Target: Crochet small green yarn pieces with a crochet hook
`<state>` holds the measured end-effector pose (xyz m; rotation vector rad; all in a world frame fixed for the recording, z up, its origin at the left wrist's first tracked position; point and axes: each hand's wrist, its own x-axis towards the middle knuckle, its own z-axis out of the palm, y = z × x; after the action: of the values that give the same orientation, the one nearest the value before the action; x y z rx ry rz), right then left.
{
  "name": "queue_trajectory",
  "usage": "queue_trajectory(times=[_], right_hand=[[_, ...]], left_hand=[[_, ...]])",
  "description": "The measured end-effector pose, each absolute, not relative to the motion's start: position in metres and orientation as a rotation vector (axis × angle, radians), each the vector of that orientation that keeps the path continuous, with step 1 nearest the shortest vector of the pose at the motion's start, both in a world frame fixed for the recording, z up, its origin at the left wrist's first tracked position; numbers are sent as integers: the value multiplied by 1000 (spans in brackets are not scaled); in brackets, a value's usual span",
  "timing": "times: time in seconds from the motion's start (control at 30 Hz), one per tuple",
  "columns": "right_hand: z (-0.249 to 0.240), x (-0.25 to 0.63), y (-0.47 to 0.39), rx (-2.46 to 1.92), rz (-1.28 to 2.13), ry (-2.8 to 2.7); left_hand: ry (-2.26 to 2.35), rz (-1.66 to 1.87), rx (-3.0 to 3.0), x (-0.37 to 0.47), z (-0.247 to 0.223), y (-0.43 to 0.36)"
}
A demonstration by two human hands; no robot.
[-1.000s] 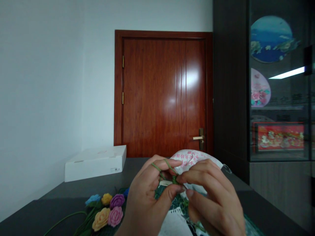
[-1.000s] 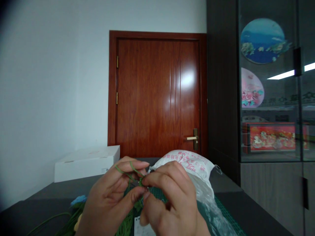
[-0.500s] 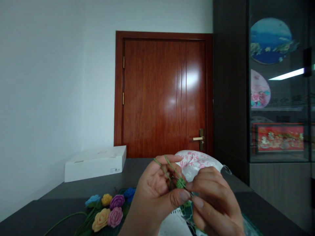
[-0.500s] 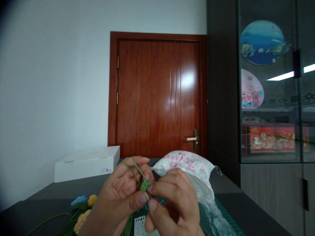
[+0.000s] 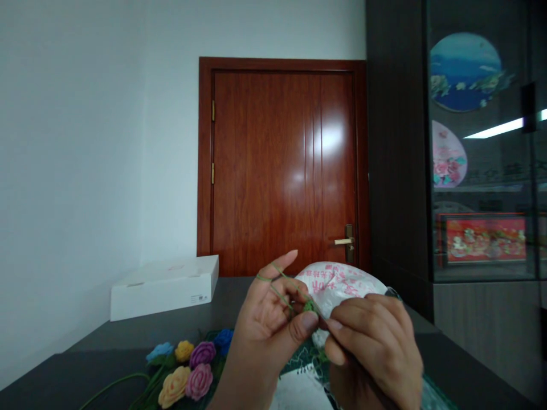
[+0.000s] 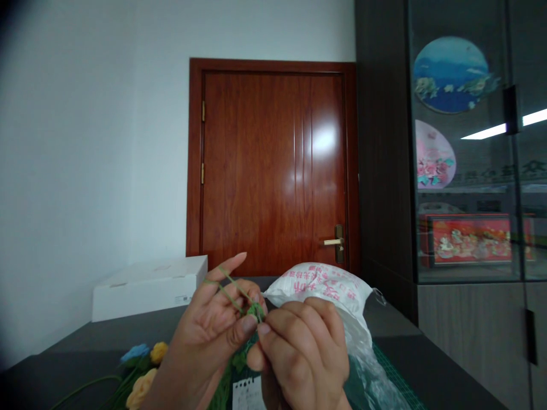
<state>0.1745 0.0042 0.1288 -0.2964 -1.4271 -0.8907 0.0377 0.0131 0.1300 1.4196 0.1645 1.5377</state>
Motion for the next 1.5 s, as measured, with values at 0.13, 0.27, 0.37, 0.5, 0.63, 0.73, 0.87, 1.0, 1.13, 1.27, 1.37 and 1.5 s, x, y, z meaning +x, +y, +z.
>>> queue_trajectory(times=[0.13,0.27,0.37,0.5,0.63,0.73,0.87,1.0,1.13,1.27,1.37,1.5], right_hand=[[127,183,2,-289,-548,-1461],[127,184,5,-401,240,-1372],[131,178,9,-271,852,-1269],[133,166,15,-146,1176,-1126],[133,163,15,-95,1218,-1102],[133,164,13,-62,1161,-1125],[133,164,13,-101,1033,-1186],[132,166,14,-161,623,-1311],[123,174,11,-256,-296,-1484],[112,177,14,-240,-604,-1360],[113,170,21,-6,-381,-1361],[120,156,21,79,93,-1245]], left_hand=[[166,1512,1525,30,134,14],[52,1337,1540,25,134,17],[-38,1217,1474,26,133,18],[-88,1233,1440,28,134,17],[-56,1287,1463,28,135,14],[-18,1318,1459,28,136,13],[-20,1323,1471,29,136,13],[20,1392,1466,30,136,12],[220,1519,1381,32,133,10],[140,1278,1212,37,128,10],[84,1123,1109,39,128,7],[12,1148,1136,35,134,1]])
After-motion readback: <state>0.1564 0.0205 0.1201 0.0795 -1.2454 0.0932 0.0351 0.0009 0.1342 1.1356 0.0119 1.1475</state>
